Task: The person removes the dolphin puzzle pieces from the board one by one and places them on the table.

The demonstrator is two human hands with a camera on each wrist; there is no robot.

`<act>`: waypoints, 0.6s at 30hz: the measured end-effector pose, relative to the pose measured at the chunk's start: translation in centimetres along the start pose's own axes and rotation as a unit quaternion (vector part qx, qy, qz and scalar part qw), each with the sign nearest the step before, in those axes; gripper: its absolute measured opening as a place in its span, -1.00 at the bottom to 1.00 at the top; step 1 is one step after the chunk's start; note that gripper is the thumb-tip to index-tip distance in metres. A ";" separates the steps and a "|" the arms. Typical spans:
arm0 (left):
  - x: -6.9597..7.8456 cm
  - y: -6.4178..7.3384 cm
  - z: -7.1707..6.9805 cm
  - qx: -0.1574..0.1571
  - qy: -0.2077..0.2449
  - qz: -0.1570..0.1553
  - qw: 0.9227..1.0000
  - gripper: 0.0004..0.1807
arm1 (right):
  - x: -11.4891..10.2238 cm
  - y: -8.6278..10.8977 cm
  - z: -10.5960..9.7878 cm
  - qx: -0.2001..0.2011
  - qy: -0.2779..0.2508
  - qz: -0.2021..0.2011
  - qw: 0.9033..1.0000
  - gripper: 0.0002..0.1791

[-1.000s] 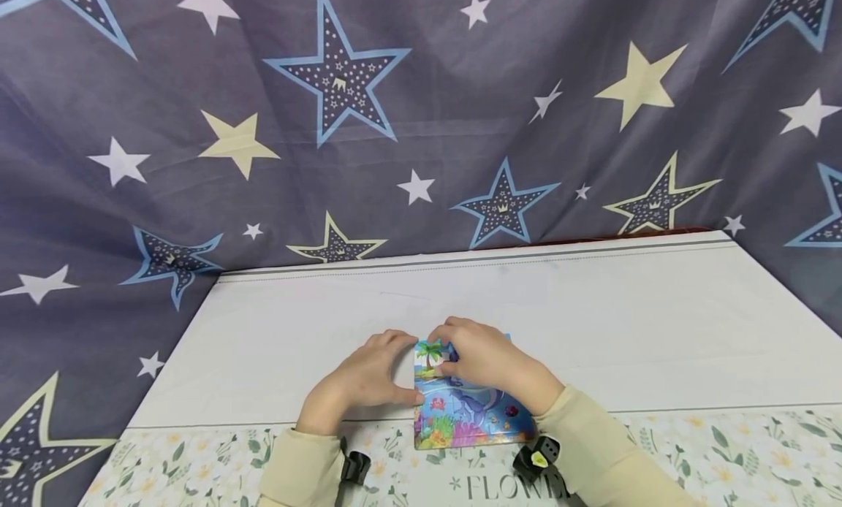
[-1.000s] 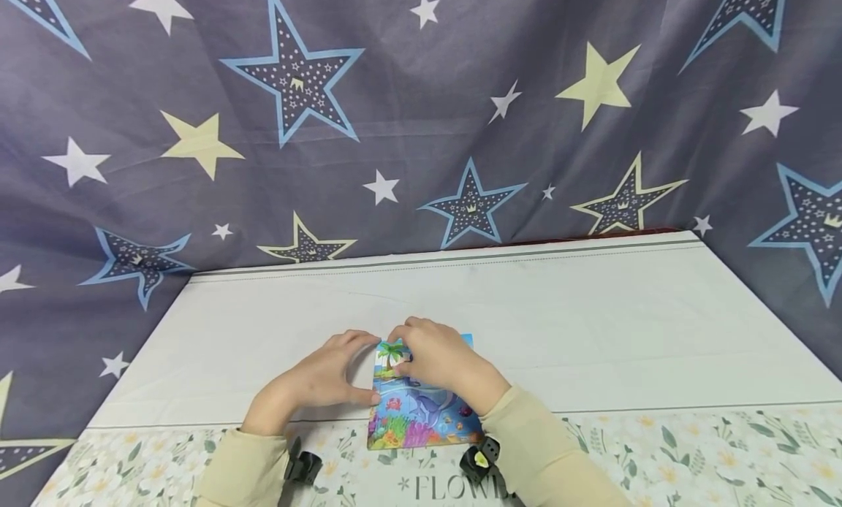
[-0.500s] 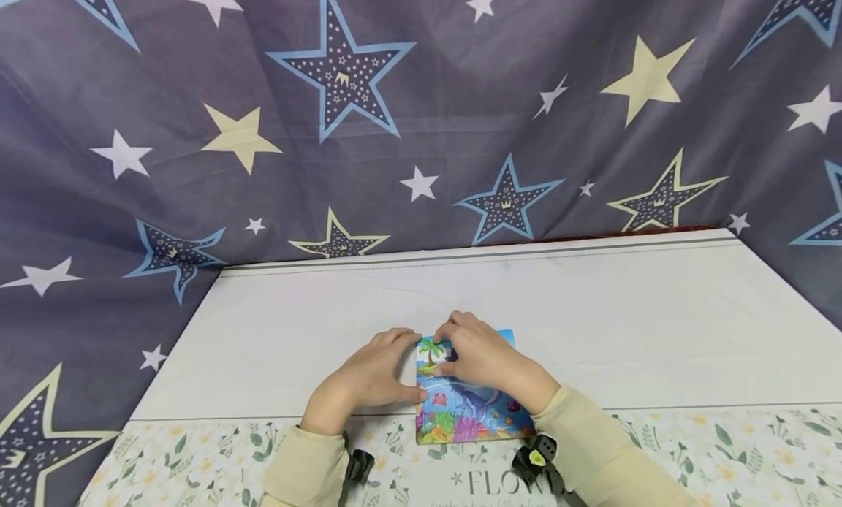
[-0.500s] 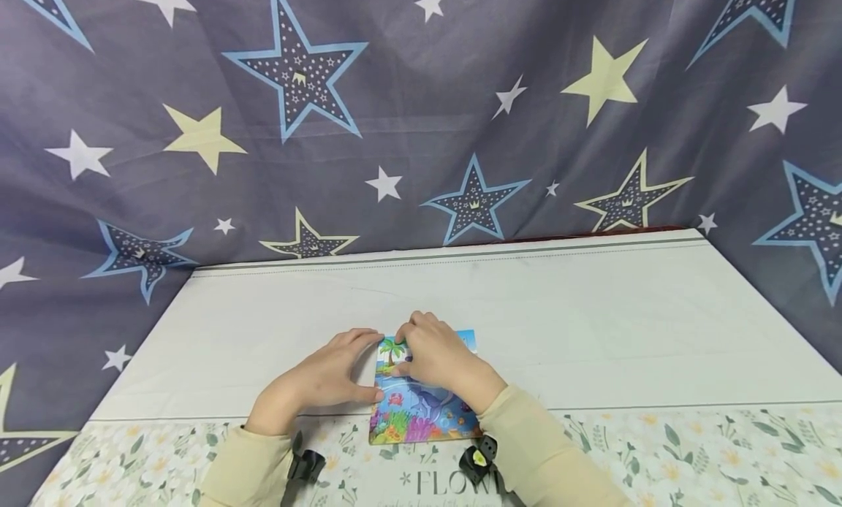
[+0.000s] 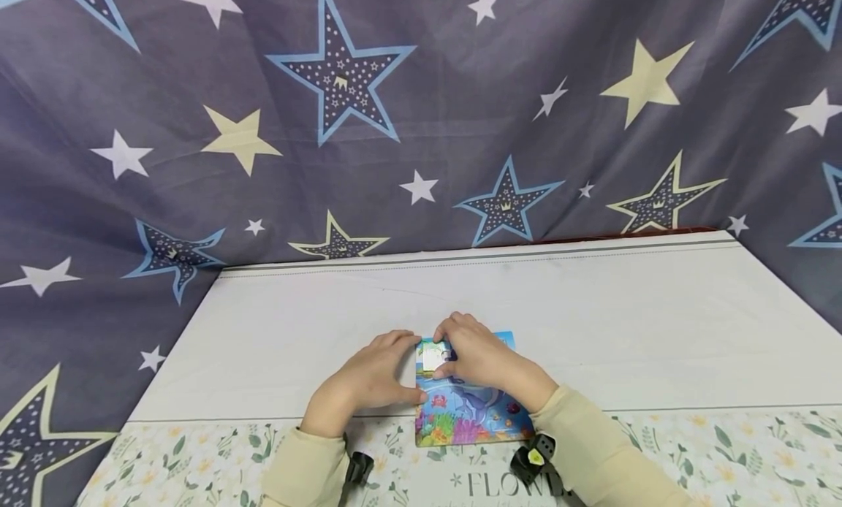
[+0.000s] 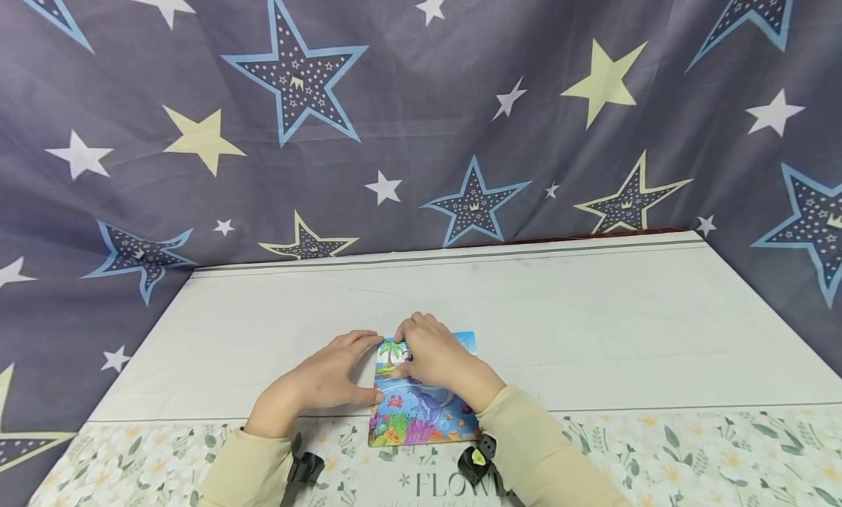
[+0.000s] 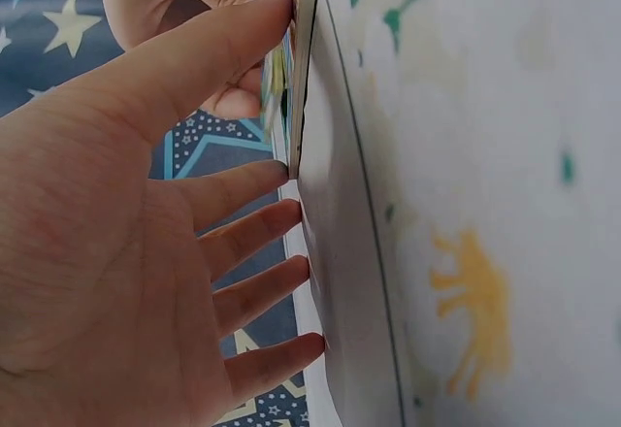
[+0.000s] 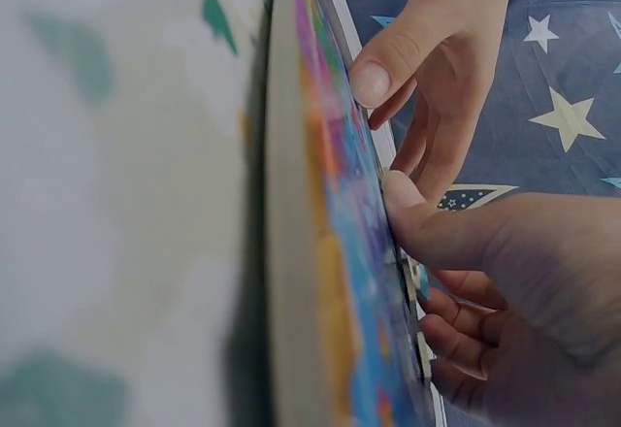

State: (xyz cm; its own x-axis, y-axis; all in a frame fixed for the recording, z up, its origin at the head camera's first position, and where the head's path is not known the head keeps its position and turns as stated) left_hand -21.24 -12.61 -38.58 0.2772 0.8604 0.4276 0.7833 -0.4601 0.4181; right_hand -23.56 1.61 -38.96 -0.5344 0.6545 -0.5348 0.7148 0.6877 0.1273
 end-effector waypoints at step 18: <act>0.0 0.2 0.0 0.000 -0.006 -0.006 1.000 -0.04 | -0.1 0.5 -1.4 0.035 -0.037 -0.013 0.999 -0.82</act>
State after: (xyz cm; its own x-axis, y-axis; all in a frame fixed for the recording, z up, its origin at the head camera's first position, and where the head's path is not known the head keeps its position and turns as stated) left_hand -21.11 -12.69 -38.48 0.2736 0.8688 0.4127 0.7869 -0.4489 0.4234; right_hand -23.78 2.37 -37.69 -0.5213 0.6095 -0.5972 0.7317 0.6794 0.0547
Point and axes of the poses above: each hand's wrist, its own y-axis away from the middle knuckle, its own z-axis out of the palm, x = y × z, the point moved 6 cm from there along -y, towards the middle knuckle, and after that the axes turned 15 degrees about -x, right-handed, at the moved point
